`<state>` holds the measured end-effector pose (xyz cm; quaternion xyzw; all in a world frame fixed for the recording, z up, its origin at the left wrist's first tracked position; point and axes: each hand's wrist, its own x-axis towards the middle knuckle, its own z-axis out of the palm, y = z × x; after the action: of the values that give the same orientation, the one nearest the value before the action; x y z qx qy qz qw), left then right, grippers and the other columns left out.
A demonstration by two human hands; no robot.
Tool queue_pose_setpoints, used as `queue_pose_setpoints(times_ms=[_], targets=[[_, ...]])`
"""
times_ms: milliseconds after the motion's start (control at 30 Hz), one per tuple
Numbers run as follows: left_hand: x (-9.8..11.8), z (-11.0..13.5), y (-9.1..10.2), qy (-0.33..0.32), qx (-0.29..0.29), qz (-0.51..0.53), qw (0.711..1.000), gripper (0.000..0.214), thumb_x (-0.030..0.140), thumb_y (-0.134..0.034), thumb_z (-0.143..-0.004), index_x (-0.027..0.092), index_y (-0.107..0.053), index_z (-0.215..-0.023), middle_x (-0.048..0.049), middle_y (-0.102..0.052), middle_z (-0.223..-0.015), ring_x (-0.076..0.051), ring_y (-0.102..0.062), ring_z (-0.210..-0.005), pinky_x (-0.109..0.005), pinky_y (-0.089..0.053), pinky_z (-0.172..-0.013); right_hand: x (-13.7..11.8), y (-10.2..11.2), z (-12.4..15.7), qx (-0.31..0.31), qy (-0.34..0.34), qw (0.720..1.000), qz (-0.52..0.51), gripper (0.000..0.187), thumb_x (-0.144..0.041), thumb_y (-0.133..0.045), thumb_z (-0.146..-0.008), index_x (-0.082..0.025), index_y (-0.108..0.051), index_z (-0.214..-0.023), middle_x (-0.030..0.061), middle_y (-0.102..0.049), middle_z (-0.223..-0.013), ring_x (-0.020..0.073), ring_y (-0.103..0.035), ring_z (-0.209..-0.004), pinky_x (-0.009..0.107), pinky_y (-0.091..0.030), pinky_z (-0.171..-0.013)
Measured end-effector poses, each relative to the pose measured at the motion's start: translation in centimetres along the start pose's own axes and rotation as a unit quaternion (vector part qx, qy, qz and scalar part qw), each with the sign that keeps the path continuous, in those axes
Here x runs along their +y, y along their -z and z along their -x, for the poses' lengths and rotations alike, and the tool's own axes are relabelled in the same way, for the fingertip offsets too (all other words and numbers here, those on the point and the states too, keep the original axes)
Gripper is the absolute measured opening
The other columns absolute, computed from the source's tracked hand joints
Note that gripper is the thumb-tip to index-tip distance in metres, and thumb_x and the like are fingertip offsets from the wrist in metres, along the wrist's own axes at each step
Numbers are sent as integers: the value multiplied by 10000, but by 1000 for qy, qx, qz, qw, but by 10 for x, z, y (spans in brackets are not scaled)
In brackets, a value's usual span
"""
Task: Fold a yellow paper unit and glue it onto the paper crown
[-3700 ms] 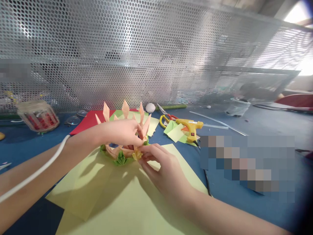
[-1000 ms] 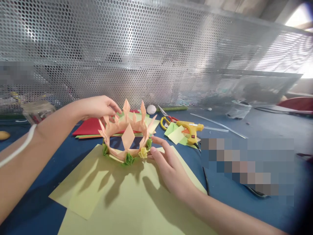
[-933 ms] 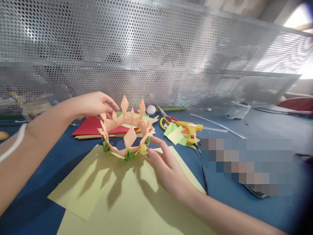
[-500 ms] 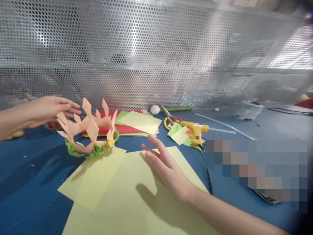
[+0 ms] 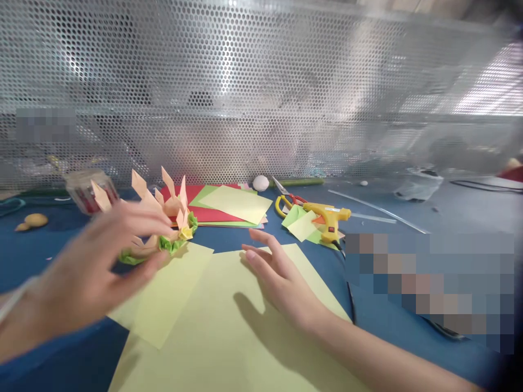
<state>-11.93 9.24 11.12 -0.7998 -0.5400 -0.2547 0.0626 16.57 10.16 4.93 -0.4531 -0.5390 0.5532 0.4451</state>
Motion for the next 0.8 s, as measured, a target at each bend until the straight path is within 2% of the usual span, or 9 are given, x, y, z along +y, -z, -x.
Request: queue_pose_setpoints(times_ms=[33, 100, 167, 200, 267, 333, 467, 667, 800], targets=[[8, 12, -10, -42, -27, 25, 998, 321, 451, -572, -863, 477, -596, -1182, 107, -633, -1341, -297, -534, -1305, -417, -373, -1165, -1, 0, 0, 3, -1, 1000, 5, 479, -483, -584, -930, -292, -436, -1344, 142, -594, -1321, 264, -577, -1277, 516, -420, -1094], [19, 32, -31, -57, -103, 31, 993, 509, 549, -638, -800, 480, -556, -1298, 74, -543, -1474, -334, -517, -1336, -414, -455, -1115, -2, -1, 1, 8, -3, 1000, 13, 453, -463, -597, -925, -286, -451, -1316, 134, -607, -1288, 267, -606, -1239, 513, -453, -1063], [21, 45, -47, -39, -188, 7, 981, 757, 640, -589, -823, 374, -396, -1505, -10, -368, -1598, -388, -383, -1425, -537, -363, -1145, -3, -2, 1, 13, 0, 1000, 18, 422, -438, -598, -925, -276, -460, -1289, 126, -625, -1250, 258, -633, -1200, 494, -473, -1046], [20, 48, -52, -32, -227, -3, 973, 791, 661, -519, -857, 315, -329, -1543, -34, -318, -1608, -390, -333, -1444, -575, -332, -1135, -3, -2, 1, 15, 3, 1000, 20, 407, -427, -594, -927, -270, -462, -1279, 123, -632, -1235, 252, -642, -1184, 482, -477, -1043], [17, 49, -58, -10, -258, -13, 966, 746, 648, -385, -929, 279, -236, -1560, -20, -221, -1623, -355, -242, -1475, -583, -255, -1142, -2, -3, 0, 17, 10, 1000, 22, 389, -411, -584, -929, -261, -463, -1268, 121, -641, -1214, 242, -652, -1163, 466, -480, -1040], [15, 46, -59, 11, -262, -10, 965, 685, 622, -314, -963, 298, -205, -1557, 19, -178, -1626, -315, -208, -1484, -556, -222, -1148, -1, -3, 0, 16, 17, 999, 26, 394, -407, -581, -928, -251, -460, -1269, 128, -638, -1214, 242, -653, -1157, 467, -480, -1038], [16, 43, -58, 35, -251, 11, 967, 637, 617, -297, -971, 358, -227, -1548, 67, -177, -1626, -279, -212, -1486, -524, -241, -1149, -1, -4, 0, 9, 26, 999, 37, 398, -403, -557, -937, -225, -448, -1275, 152, -627, -1220, 245, -658, -1139, 478, -486, -1026], [18, 41, -61, 49, -240, 47, 968, 621, 588, -280, -982, 345, -252, -1553, 65, -217, -1628, -263, -211, -1492, -502, -212, -1164, 0, -3, 1, 7, 47, 996, 75, 373, -371, -523, -952, -214, -440, -1281, 163, -628, -1212, 239, -664, -1128, 468, -514, -998], [18, 35, -62, 58, -203, 93, 973, 570, 516, -320, -988, 315, -382, -1518, 36, -336, -1600, -266, -283, -1478, -500, -192, -1177, 3, -3, 0, -1, 80, 989, 122, 326, -351, -457, -978, -207, -432, -1269, 165, -621, -1193, 223, -690, -1079, 434, -562, -937]])
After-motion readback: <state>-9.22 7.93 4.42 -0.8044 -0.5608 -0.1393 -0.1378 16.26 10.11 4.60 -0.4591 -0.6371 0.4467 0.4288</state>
